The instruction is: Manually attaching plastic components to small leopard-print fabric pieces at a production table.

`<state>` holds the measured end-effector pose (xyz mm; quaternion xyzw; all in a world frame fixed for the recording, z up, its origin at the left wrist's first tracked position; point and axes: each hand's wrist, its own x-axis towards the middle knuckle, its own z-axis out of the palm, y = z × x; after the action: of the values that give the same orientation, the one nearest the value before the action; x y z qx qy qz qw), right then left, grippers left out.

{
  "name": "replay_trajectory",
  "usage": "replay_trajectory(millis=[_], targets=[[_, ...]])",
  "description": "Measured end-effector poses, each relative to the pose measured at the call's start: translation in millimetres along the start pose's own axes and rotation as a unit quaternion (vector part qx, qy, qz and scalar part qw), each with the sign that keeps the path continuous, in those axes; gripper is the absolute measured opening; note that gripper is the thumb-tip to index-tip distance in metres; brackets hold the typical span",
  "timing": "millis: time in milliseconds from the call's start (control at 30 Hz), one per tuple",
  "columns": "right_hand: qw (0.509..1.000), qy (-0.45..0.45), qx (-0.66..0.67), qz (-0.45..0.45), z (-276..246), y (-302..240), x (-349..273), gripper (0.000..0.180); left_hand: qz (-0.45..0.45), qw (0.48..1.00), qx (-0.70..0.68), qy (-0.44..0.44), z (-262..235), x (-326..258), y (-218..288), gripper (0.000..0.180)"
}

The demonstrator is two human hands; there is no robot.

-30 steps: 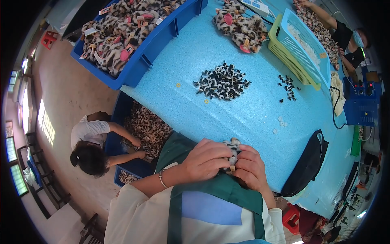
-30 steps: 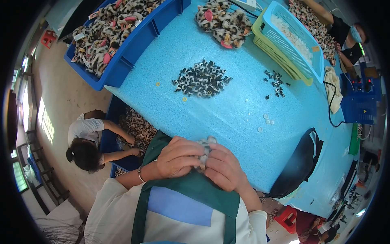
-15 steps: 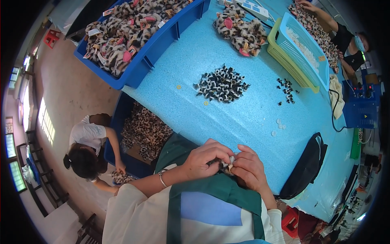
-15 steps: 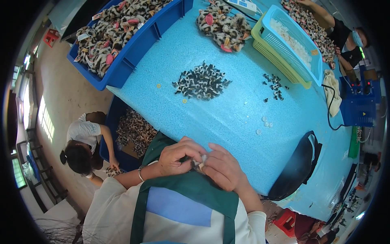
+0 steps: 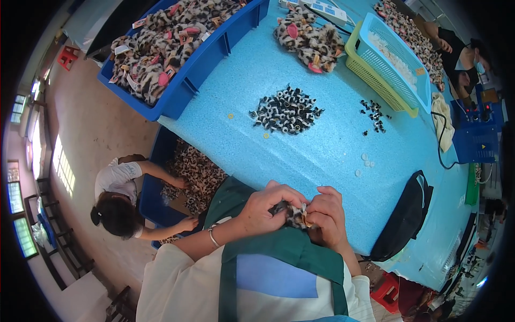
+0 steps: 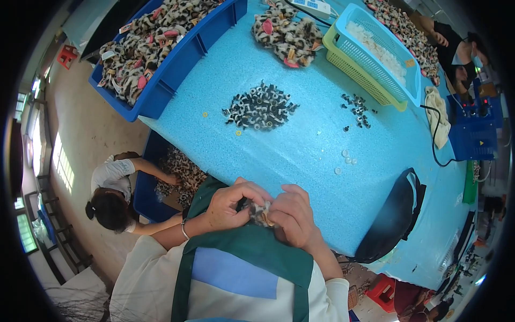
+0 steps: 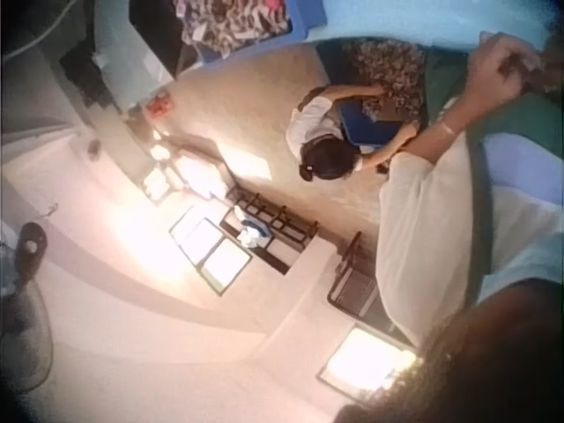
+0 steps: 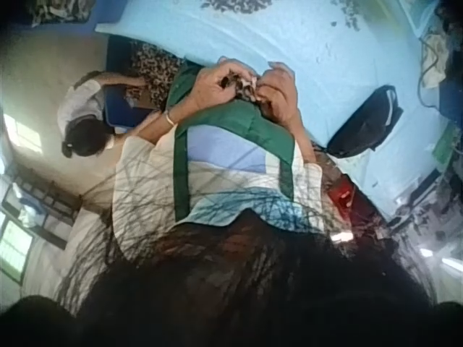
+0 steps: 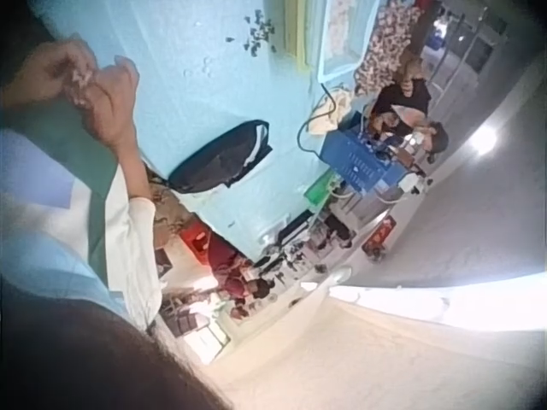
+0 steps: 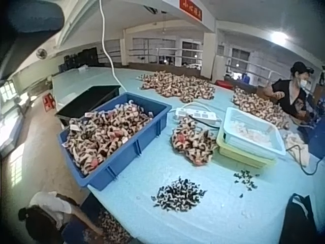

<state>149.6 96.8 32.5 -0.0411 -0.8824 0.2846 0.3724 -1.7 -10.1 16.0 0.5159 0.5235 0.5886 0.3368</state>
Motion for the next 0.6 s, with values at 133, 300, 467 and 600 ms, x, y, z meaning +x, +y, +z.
replay_trajectory(millis=[133, 300, 467, 600], targets=[[0.998, 0.044, 0.039, 0.016, 9.1, 4.7, -11.4, 0.021, 0.017, 1.000, 0.010, -0.022, -1.2, -6.3, -2.6, 0.028], [0.992, 0.043, 0.093, 0.077, 13.1, 4.0, -18.0, 0.024, 0.046, 0.999, 0.008, -0.008, 4.1, -7.1, -7.8, 0.029], [0.922, -0.046, 0.307, 0.231, -6.3, 5.6, -20.3, 0.016, 0.069, 0.997, 0.035, -0.020, -1.1, -6.2, -13.1, 0.029], [0.967, -0.021, 0.159, 0.197, -1.8, -8.2, -27.4, 0.029, 0.048, 0.997, 0.053, 0.035, 7.8, -2.5, -12.7, 0.031]])
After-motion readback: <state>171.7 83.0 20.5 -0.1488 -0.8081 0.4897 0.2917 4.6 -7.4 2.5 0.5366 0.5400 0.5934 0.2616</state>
